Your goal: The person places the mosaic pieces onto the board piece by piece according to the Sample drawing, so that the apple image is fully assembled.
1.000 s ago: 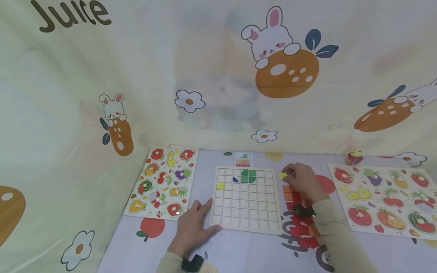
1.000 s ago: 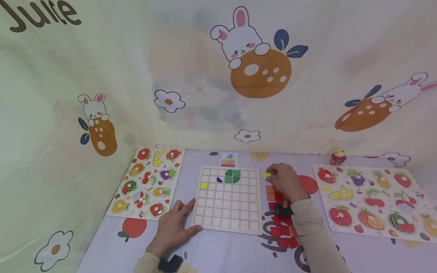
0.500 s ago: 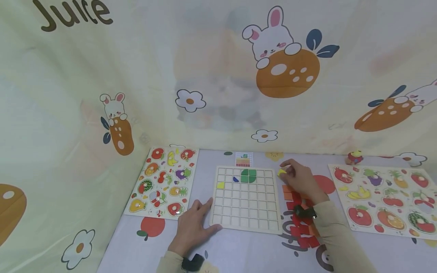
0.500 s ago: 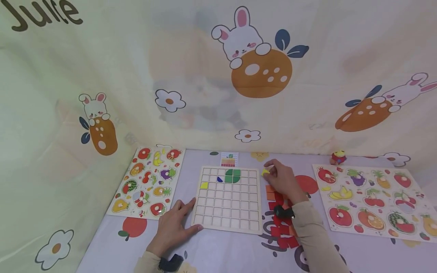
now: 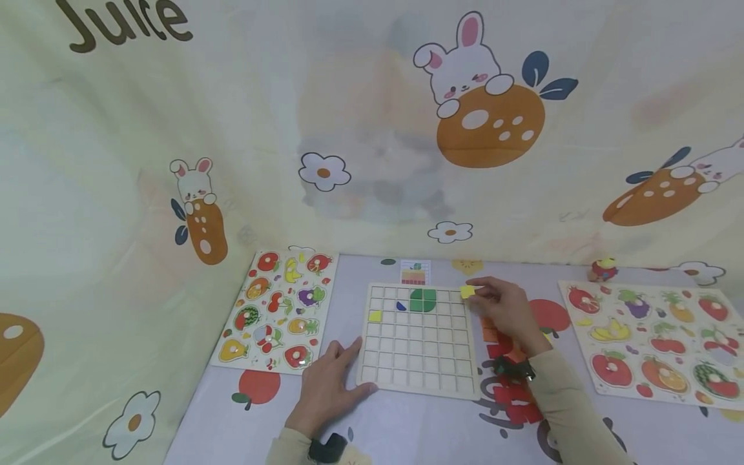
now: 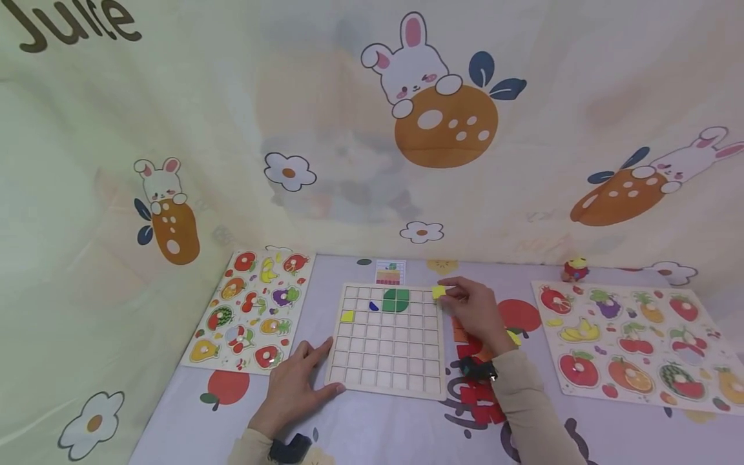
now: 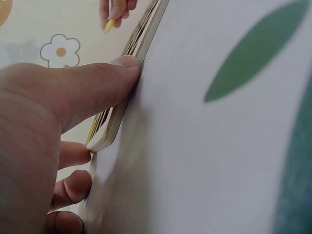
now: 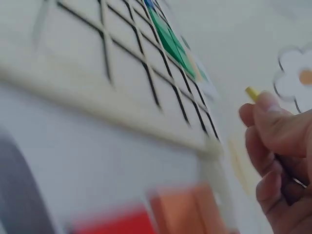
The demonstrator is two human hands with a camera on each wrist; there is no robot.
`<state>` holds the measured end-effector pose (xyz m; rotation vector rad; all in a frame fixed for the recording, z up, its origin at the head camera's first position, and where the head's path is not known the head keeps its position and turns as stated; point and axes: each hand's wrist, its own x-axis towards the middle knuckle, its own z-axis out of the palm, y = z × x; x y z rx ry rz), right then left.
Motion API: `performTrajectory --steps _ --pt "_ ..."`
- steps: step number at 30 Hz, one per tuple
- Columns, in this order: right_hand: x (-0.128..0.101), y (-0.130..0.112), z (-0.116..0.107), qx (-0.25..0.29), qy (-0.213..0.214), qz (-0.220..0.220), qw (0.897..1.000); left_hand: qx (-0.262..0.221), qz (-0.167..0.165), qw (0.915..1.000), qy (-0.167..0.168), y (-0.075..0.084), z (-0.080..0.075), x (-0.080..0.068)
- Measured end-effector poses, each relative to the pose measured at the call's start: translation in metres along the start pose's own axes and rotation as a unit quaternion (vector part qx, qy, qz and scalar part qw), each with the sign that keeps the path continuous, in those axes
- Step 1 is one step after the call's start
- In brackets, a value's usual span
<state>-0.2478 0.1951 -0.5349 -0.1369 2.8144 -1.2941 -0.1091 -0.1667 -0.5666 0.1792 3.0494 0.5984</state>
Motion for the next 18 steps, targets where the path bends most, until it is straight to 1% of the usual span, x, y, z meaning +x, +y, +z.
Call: performTrajectory --steps 5,7,11,12,16,18 --pt "-0.005 -0.022 0.028 0.024 0.005 0.002 1.0 -0.002 0.004 1.0 0.002 0.0 -0.001 -0.001" --pt "-0.007 -0.031 0.043 0.03 0.007 -0.008 1.0 -0.003 0.002 1.0 0.0 0.0 -0.001 -0.001" --pt "-0.011 -0.047 0.072 0.044 0.004 -0.049 0.998 -0.007 -0.002 0.9999 -0.007 0.0 -0.003 -0.001" --pt "-0.011 -0.05 0.079 0.038 0.003 -0.062 0.997 -0.007 -0.003 0.9999 -0.008 -0.001 -0.003 -0.001" --pt "-0.012 -0.063 0.097 0.027 -0.01 -0.1 0.995 -0.003 0.002 1.0 -0.006 -0.001 -0.002 0.0" --pt "-0.013 -0.069 0.103 0.014 -0.019 -0.108 0.994 -0.001 0.004 1.0 -0.002 -0.001 -0.001 0.0"
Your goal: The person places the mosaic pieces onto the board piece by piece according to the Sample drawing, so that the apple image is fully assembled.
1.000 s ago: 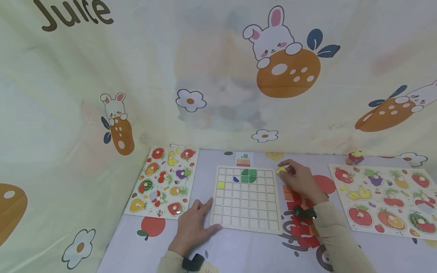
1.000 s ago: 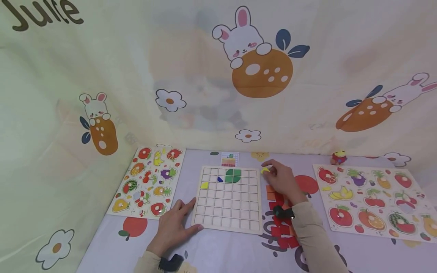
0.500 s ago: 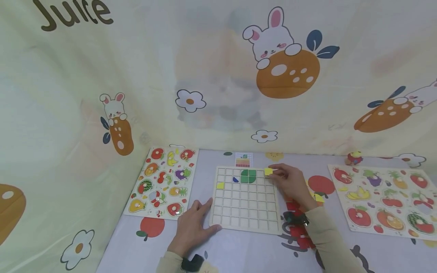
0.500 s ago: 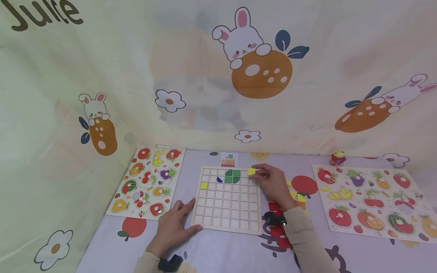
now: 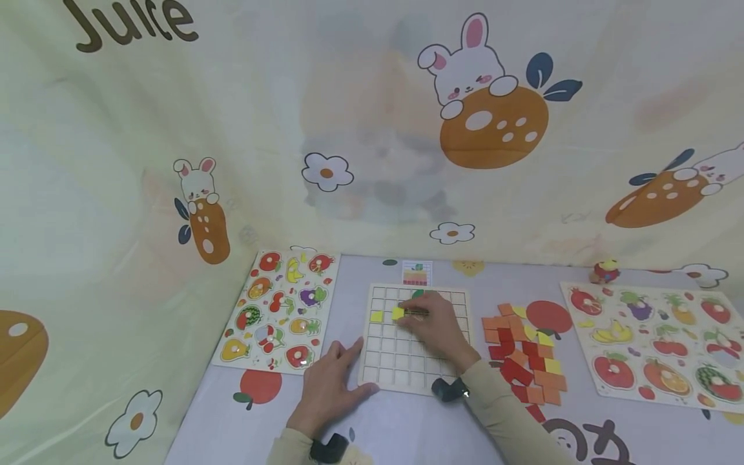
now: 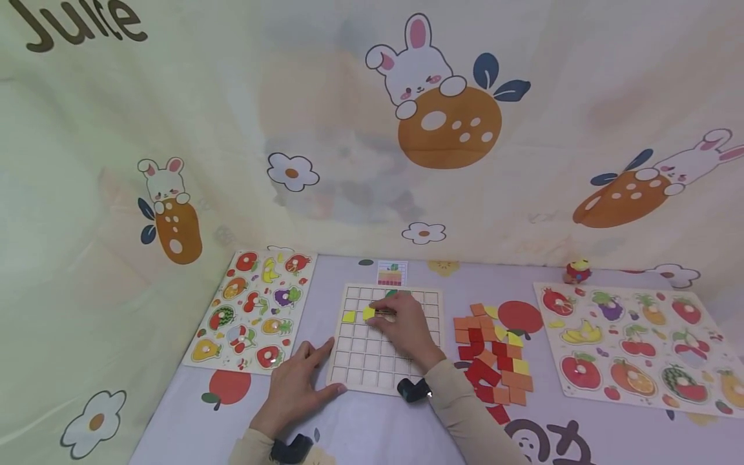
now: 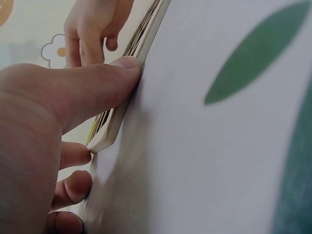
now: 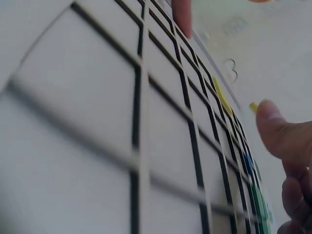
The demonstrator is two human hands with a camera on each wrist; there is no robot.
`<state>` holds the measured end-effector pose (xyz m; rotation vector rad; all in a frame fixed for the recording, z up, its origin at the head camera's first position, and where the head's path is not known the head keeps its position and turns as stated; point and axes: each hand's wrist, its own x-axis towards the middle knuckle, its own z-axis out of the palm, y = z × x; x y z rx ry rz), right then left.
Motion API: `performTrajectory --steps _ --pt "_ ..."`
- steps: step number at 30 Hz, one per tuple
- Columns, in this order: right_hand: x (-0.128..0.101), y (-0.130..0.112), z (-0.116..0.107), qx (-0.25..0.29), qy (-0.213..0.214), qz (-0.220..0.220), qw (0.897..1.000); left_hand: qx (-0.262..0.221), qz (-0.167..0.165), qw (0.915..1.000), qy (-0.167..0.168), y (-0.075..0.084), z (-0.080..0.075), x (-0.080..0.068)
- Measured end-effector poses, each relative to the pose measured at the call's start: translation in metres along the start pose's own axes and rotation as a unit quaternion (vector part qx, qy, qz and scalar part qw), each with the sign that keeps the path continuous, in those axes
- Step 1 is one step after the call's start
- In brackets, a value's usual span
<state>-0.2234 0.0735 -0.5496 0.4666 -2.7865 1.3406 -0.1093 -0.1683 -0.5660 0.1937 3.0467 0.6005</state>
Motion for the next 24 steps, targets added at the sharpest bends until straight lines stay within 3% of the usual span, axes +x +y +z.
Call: performTrajectory --steps 15,24 --pt "0.006 -0.015 0.016 -0.059 -0.029 0.025 0.998 0.0 0.002 1.0 -0.004 0.001 0.0 0.0" --pt "0.009 -0.014 0.02 -0.075 -0.027 0.006 0.997 0.003 0.002 1.0 0.0 0.0 0.0 0.0"
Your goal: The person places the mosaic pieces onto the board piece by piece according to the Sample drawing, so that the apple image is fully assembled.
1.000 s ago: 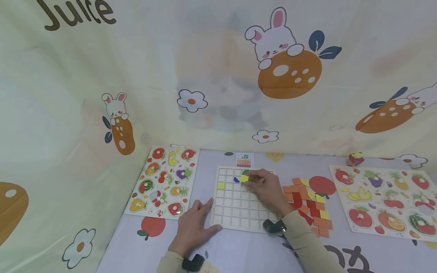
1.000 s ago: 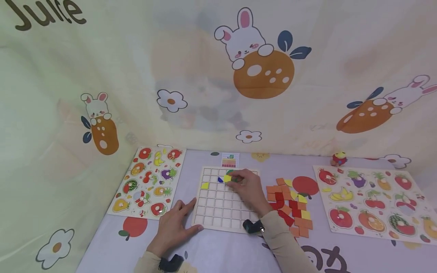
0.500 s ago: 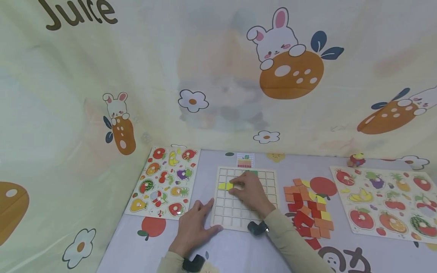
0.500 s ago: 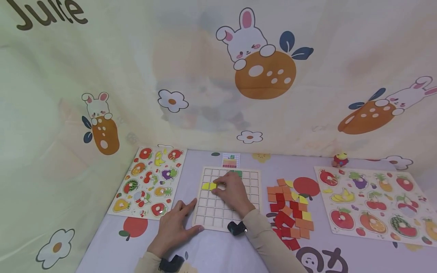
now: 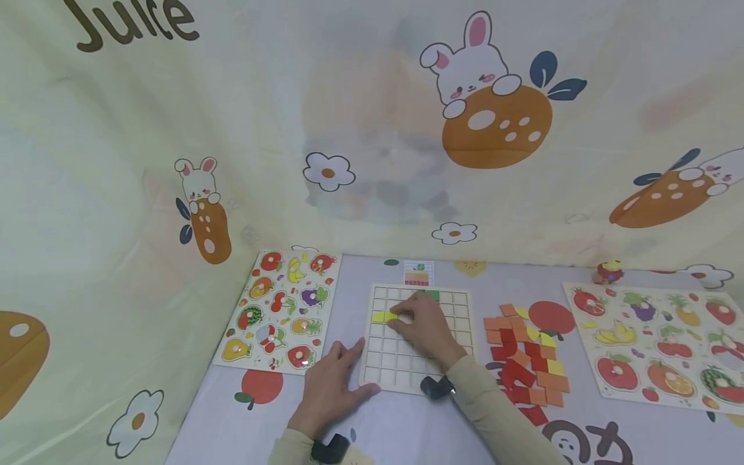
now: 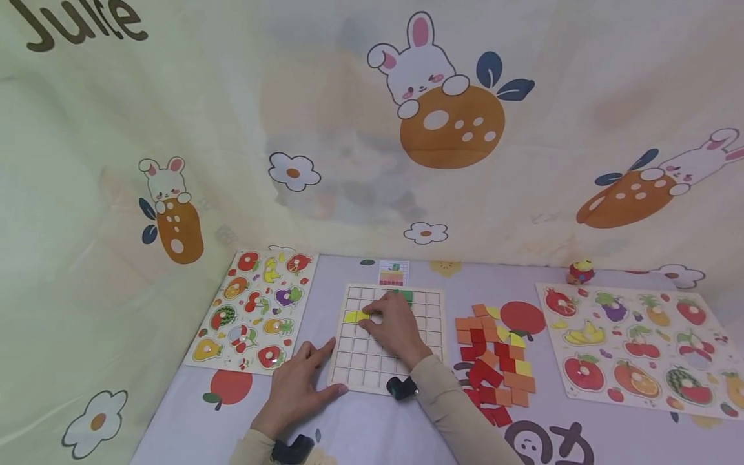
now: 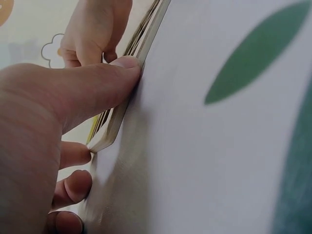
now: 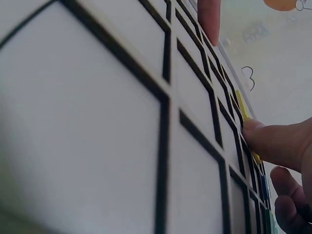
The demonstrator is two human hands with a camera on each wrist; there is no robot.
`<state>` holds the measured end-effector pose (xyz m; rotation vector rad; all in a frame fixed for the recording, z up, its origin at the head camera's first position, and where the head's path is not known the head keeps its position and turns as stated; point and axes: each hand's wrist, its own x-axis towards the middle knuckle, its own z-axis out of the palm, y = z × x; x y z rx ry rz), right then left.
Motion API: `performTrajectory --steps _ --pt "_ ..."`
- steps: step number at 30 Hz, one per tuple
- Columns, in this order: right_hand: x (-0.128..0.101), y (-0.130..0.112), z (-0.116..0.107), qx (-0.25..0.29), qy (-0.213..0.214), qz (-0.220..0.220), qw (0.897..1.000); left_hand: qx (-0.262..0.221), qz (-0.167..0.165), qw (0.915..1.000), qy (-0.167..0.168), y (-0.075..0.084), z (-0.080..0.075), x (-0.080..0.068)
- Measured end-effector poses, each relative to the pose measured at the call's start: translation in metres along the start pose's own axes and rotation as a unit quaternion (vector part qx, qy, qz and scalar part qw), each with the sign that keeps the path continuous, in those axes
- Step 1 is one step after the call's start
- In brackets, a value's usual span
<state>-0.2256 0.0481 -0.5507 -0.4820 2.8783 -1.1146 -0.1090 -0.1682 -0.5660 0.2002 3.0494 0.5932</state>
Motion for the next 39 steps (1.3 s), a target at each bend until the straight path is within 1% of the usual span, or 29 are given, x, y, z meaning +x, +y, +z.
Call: performTrajectory --steps 8,14,19,22,25,27,30,35,37,39 --pt "0.002 -0.002 -0.001 -0.025 0.012 0.008 1.0 0.0 0.001 1.0 -0.003 0.002 -0.001 0.001" --pt "0.004 -0.005 0.001 -0.012 -0.008 0.008 1.0 0.0 0.003 1.0 0.001 0.002 -0.001 0.003" --pt "0.005 -0.006 0.001 -0.033 -0.012 0.003 0.999 0.001 0.01 0.9999 0.009 0.002 0.0 0.004" --pt "0.004 -0.004 0.0 -0.027 -0.01 -0.002 1.0 0.0 0.012 0.9999 0.012 0.002 0.001 0.004" --pt "0.003 0.0 -0.005 -0.006 -0.01 0.0 1.0 -0.003 0.011 0.9999 0.009 0.002 0.002 0.004" --pt "0.001 0.005 -0.014 0.004 -0.011 0.013 1.0 -0.005 0.01 0.9999 0.007 0.002 0.002 0.004" --pt "-0.001 0.018 -0.034 0.004 -0.011 0.042 0.999 -0.008 0.005 1.0 0.0 0.003 0.003 0.004" --pt "-0.007 0.054 -0.086 -0.012 -0.012 0.111 0.994 -0.014 -0.006 0.9998 -0.01 0.004 0.0 0.002" --pt "-0.012 0.07 -0.108 -0.014 -0.018 0.138 0.99 -0.015 -0.011 0.9997 -0.014 0.003 -0.001 0.001" --pt "-0.02 0.086 -0.127 -0.023 -0.026 0.155 0.987 -0.015 -0.016 0.9996 -0.017 0.003 -0.002 0.001"
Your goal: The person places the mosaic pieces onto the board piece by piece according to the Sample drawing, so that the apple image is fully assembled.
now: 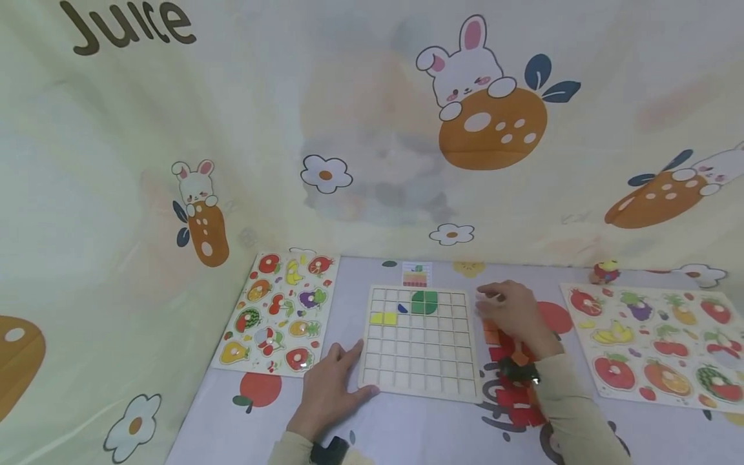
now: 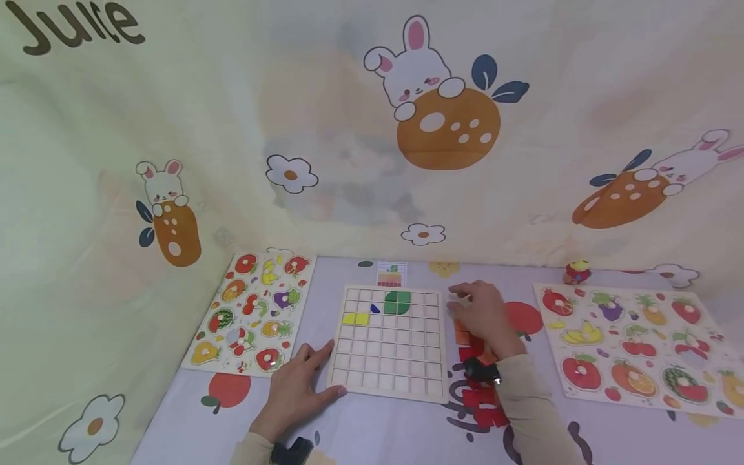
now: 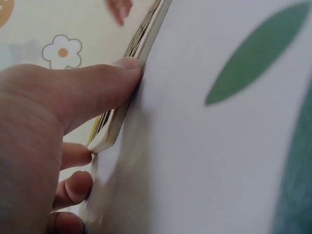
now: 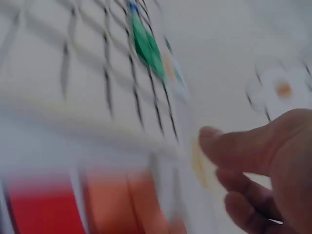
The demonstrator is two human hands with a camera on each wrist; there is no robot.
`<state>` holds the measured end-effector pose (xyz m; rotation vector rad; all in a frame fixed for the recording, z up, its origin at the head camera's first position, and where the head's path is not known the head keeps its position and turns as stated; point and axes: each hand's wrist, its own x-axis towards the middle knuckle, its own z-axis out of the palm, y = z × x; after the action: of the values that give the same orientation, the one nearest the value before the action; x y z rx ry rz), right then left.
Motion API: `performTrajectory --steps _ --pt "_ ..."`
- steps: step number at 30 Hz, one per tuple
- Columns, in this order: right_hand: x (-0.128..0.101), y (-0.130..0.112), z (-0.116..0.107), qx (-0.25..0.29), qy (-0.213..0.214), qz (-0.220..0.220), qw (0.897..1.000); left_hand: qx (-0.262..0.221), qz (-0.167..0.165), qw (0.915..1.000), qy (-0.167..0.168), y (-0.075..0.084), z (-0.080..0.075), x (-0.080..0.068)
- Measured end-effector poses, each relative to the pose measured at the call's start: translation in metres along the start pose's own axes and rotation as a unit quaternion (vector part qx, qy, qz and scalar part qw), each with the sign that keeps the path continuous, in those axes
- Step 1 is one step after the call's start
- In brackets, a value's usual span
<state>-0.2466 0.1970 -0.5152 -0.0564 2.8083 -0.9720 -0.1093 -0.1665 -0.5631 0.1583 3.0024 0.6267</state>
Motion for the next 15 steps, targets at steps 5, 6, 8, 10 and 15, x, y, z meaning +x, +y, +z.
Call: performTrajectory --steps 5,6,8,10,15 --pt "-0.006 0.042 -0.022 -0.047 -0.002 -0.003 0.999 0.006 -0.008 1.0 0.0 -0.002 0.0 -0.002" --pt "-0.007 0.048 -0.023 -0.053 -0.001 -0.007 0.999 0.007 -0.008 0.9999 0.002 -0.002 0.0 -0.002" --pt "-0.009 0.057 -0.022 -0.058 0.001 -0.015 0.998 0.007 -0.006 0.9999 0.003 -0.002 0.0 -0.003" --pt "-0.012 0.063 -0.021 -0.052 0.002 -0.016 0.999 0.006 -0.003 1.0 0.006 -0.002 0.0 -0.002" --pt "-0.015 0.07 -0.02 -0.034 0.008 0.005 0.999 0.002 0.003 1.0 0.006 -0.001 0.003 -0.001"
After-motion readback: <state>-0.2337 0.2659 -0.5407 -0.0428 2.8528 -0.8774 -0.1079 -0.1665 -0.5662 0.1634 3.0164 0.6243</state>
